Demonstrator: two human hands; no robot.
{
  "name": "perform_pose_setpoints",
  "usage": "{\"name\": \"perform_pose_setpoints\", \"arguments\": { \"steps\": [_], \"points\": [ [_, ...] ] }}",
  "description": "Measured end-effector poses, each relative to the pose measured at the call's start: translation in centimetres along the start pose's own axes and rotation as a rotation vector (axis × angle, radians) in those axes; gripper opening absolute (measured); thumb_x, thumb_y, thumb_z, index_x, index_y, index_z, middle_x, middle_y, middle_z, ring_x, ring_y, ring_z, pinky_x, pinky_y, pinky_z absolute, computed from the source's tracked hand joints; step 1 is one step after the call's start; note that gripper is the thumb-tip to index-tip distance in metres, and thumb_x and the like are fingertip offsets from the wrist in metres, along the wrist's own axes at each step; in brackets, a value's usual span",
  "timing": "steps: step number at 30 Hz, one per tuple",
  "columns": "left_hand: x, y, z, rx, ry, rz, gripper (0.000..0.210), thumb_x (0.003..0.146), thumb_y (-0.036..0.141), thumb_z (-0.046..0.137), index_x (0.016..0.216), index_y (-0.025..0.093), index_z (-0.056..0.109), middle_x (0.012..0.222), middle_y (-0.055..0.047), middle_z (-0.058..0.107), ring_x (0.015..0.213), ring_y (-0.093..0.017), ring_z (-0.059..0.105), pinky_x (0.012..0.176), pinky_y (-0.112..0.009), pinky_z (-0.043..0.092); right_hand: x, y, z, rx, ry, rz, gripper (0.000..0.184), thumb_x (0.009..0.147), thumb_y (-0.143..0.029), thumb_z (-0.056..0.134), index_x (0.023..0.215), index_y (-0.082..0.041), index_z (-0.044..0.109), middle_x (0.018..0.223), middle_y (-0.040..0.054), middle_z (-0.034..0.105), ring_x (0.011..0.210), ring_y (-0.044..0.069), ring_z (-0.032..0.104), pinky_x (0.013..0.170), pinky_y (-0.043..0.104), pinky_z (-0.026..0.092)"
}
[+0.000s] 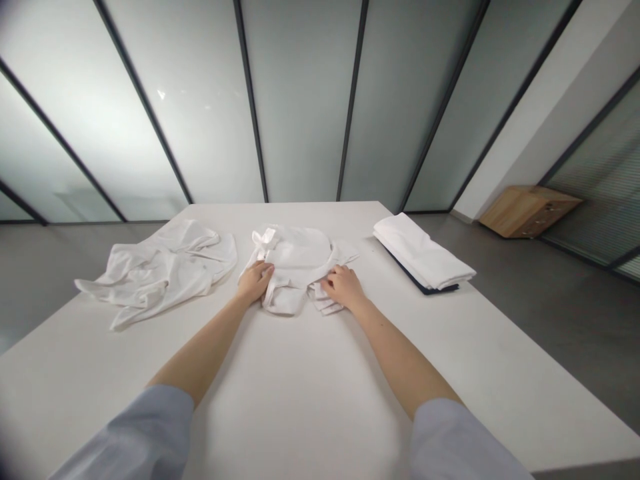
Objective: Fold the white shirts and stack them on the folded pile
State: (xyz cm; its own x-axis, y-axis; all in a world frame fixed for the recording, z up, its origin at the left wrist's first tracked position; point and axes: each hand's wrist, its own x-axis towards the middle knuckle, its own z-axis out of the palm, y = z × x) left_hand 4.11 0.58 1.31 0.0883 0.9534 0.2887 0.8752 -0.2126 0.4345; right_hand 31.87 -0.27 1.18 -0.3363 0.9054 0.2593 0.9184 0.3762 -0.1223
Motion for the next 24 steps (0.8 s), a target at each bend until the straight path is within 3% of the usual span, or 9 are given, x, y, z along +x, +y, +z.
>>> {"name": "perform_pose_setpoints", "arguments": {
  "steps": [4, 6, 8, 10, 14, 16, 19, 22, 24],
  "points": [
    [-0.6, 1.0, 0.2, 0.078, -0.149, 0.073, 0.066, 0.081, 0.063, 0.051, 0.134, 0.023, 0.051, 0.128, -0.010, 0.060, 0.115, -0.029, 0.057, 0.098, -0.038, 0.042, 0.0, -1.0, 0.6, 0.201, -0.056, -0.124, 0.015, 0.083, -0.029, 0.058, 0.083, -0.017, 0.067, 0.093, 0.0079, 0.065, 0.084, 0.020, 0.058, 0.075, 0.030, 0.043],
    [-0.7, 1.3, 0.3, 0.111, -0.187, 0.117, 0.078, 0.075, 0.060, 0.060, 0.141, 0.021, 0.043, 0.132, -0.012, 0.057, 0.118, -0.031, 0.055, 0.099, -0.039, 0.041, -0.1, -1.7, 0.8, 0.326, -0.074, -0.207, 0.015, 0.082, -0.025, 0.058, 0.091, -0.017, 0.066, 0.092, 0.0066, 0.067, 0.085, 0.020, 0.059, 0.076, 0.029, 0.043],
    [-0.6, 1.3, 0.5, 0.095, -0.227, 0.179, 0.073, 0.075, 0.047, 0.061, 0.142, 0.022, 0.043, 0.133, -0.011, 0.056, 0.120, -0.030, 0.054, 0.100, -0.037, 0.041, -0.2, -2.1, 0.9, 0.426, -0.056, -0.233, 0.017, 0.083, -0.022, 0.054, 0.096, -0.018, 0.066, 0.094, 0.0055, 0.068, 0.086, 0.019, 0.060, 0.077, 0.029, 0.043],
    [-0.3, 1.1, 0.7, 0.021, -0.262, 0.218, 0.062, 0.075, 0.031, 0.057, 0.136, 0.025, 0.050, 0.131, -0.006, 0.059, 0.119, -0.026, 0.055, 0.100, -0.034, 0.041, -0.1, -2.0, 1.0, 0.442, 0.021, -0.159, 0.019, 0.084, -0.020, 0.050, 0.094, -0.019, 0.065, 0.092, 0.0058, 0.068, 0.084, 0.020, 0.060, 0.077, 0.030, 0.044],
    [0.2, 0.5, 1.0, -0.300, -0.284, 0.050, 0.040, 0.072, 0.022, 0.046, 0.104, 0.022, 0.069, 0.105, -0.003, 0.071, 0.099, -0.022, 0.063, 0.087, -0.031, 0.047, 0.3, -0.1, 1.1, 0.314, 0.312, 0.041, 0.028, 0.080, -0.016, 0.046, 0.101, -0.018, 0.063, 0.099, 0.0110, 0.065, 0.097, 0.026, 0.057, 0.090, 0.039, 0.042],
    [0.4, 0.2, 1.1, -0.508, -0.258, -0.070, 0.028, 0.070, 0.023, 0.043, 0.081, 0.018, 0.069, 0.078, -0.002, 0.070, 0.080, -0.020, 0.064, 0.072, -0.030, 0.049, 0.4, 1.1, 1.4, 0.265, 0.360, 0.043, 0.041, 0.077, -0.015, 0.047, 0.116, -0.017, 0.059, 0.118, 0.0134, 0.061, 0.113, 0.028, 0.051, 0.099, 0.042, 0.037],
    [0.6, -0.2, 1.2, -0.795, -0.170, -0.181, 0.017, 0.068, 0.027, 0.043, 0.059, 0.019, 0.056, 0.053, 0.001, 0.054, 0.057, -0.016, 0.055, 0.054, -0.026, 0.045, 0.4, 2.2, 1.8, 0.193, 0.220, 0.006, 0.055, 0.075, -0.018, 0.051, 0.130, -0.016, 0.052, 0.138, 0.0131, 0.050, 0.128, 0.029, 0.040, 0.105, 0.044, 0.031],
    [0.9, -0.6, 1.1, -0.972, -0.008, -0.307, 0.014, 0.068, 0.031, 0.046, 0.061, 0.020, 0.052, 0.054, 0.001, 0.052, 0.057, -0.014, 0.053, 0.053, -0.025, 0.043, 0.3, 1.9, 1.9, 0.111, 0.044, 0.038, 0.046, 0.080, -0.028, 0.055, 0.125, -0.018, 0.058, 0.130, 0.0120, 0.057, 0.122, 0.030, 0.047, 0.102, 0.043, 0.033],
    [1.2, -0.9, 1.1, -0.956, 0.092, -0.364, 0.015, 0.071, 0.032, 0.045, 0.067, 0.020, 0.054, 0.059, 0.001, 0.054, 0.062, -0.015, 0.056, 0.057, -0.025, 0.046, 0.4, 1.4, 1.6, 0.066, 0.009, 0.082, 0.034, 0.083, -0.035, 0.054, 0.112, -0.020, 0.065, 0.115, 0.0109, 0.064, 0.110, 0.028, 0.054, 0.095, 0.040, 0.037]
  ]
}}
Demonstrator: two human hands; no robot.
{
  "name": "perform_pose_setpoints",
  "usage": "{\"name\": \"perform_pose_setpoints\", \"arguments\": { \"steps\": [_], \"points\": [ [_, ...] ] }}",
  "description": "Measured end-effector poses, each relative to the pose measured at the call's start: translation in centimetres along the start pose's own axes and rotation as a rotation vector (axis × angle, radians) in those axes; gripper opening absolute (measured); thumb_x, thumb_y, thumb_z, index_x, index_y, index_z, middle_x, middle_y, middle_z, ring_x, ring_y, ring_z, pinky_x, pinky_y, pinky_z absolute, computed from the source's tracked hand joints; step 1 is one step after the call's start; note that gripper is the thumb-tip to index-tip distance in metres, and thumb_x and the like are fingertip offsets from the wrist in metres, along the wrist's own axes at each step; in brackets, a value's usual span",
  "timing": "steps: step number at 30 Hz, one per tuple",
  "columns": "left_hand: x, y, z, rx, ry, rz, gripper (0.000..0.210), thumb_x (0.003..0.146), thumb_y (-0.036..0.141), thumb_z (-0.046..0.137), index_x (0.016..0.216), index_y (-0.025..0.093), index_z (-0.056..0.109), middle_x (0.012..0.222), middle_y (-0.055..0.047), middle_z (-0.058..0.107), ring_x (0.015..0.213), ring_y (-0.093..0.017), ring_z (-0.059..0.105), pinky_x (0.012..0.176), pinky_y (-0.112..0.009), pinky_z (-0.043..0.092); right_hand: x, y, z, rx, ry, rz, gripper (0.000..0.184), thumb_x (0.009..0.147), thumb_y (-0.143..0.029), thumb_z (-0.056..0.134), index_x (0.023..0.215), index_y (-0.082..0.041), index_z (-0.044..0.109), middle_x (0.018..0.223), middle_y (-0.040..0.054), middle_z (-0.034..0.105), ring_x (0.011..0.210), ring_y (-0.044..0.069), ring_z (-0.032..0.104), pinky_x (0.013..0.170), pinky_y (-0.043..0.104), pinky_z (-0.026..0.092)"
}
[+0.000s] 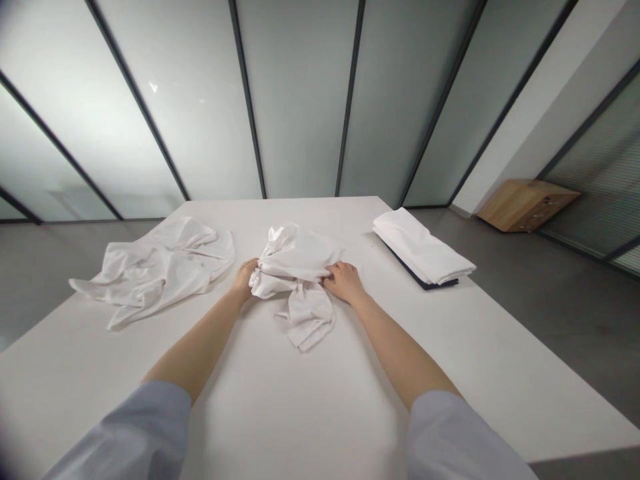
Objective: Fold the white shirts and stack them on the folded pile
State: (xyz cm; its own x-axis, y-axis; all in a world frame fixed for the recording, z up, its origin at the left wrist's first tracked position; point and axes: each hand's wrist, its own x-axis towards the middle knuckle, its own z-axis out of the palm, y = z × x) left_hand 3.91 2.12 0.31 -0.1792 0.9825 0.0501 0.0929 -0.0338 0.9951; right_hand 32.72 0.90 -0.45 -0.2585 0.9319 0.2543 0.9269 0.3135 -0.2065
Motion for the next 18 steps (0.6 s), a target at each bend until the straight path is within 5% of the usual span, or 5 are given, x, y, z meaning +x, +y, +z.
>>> {"name": "perform_pose_setpoints", "arguments": {
  "steps": [4, 7, 11, 15, 18],
  "points": [
    [0.2, 0.1, -0.5, 0.370, 0.152, 0.163, 0.019, 0.073, 0.023, 0.044, 0.085, 0.020, 0.058, 0.083, -0.003, 0.063, 0.086, -0.020, 0.060, 0.079, -0.032, 0.049, 0.0, -0.3, -0.8, 0.043, 0.095, 0.125, 0.026, 0.087, -0.040, 0.050, 0.082, -0.021, 0.067, 0.086, 0.0084, 0.068, 0.086, 0.023, 0.059, 0.077, 0.032, 0.039],
    [-0.6, 0.5, -0.4, 0.708, 0.232, 0.375, 0.029, 0.076, 0.019, 0.047, 0.102, 0.020, 0.059, 0.111, -0.009, 0.061, 0.109, -0.024, 0.053, 0.098, -0.038, 0.041, 0.2, 0.2, -1.4, 0.254, 0.300, 0.280, 0.030, 0.086, -0.044, 0.048, 0.069, -0.022, 0.058, 0.067, 0.0028, 0.061, 0.067, 0.018, 0.053, 0.064, 0.028, 0.037],
    [-2.7, 1.5, 1.1, 0.907, 0.013, 0.602, 0.044, 0.084, 0.031, 0.050, 0.126, 0.020, 0.051, 0.130, -0.012, 0.053, 0.123, -0.027, 0.045, 0.106, -0.041, 0.033, 0.5, -0.4, -2.3, 0.674, 0.456, 0.340, 0.030, 0.083, -0.044, 0.046, 0.064, -0.022, 0.050, 0.058, -0.0019, 0.051, 0.059, 0.016, 0.047, 0.055, 0.026, 0.036],
    [-3.7, 1.8, 2.6, 0.989, -0.211, 0.648, 0.078, 0.077, 0.046, 0.062, 0.145, 0.020, 0.033, 0.140, -0.013, 0.047, 0.126, -0.032, 0.043, 0.106, -0.043, 0.032, 0.0, -3.7, -2.9, 0.974, 0.060, 0.067, 0.029, 0.082, -0.044, 0.048, 0.078, -0.019, 0.062, 0.072, 0.0001, 0.064, 0.071, 0.018, 0.058, 0.064, 0.027, 0.045],
    [-3.1, 1.4, 2.7, 0.984, -0.268, 0.549, 0.053, 0.077, 0.031, 0.062, 0.129, 0.025, 0.055, 0.124, -0.010, 0.060, 0.115, -0.030, 0.053, 0.101, -0.042, 0.038, -0.7, -6.1, -2.4, 0.981, -0.236, -0.182, 0.032, 0.085, -0.039, 0.046, 0.088, -0.018, 0.070, 0.090, 0.0028, 0.072, 0.090, 0.022, 0.064, 0.084, 0.033, 0.048]
  ]
}}
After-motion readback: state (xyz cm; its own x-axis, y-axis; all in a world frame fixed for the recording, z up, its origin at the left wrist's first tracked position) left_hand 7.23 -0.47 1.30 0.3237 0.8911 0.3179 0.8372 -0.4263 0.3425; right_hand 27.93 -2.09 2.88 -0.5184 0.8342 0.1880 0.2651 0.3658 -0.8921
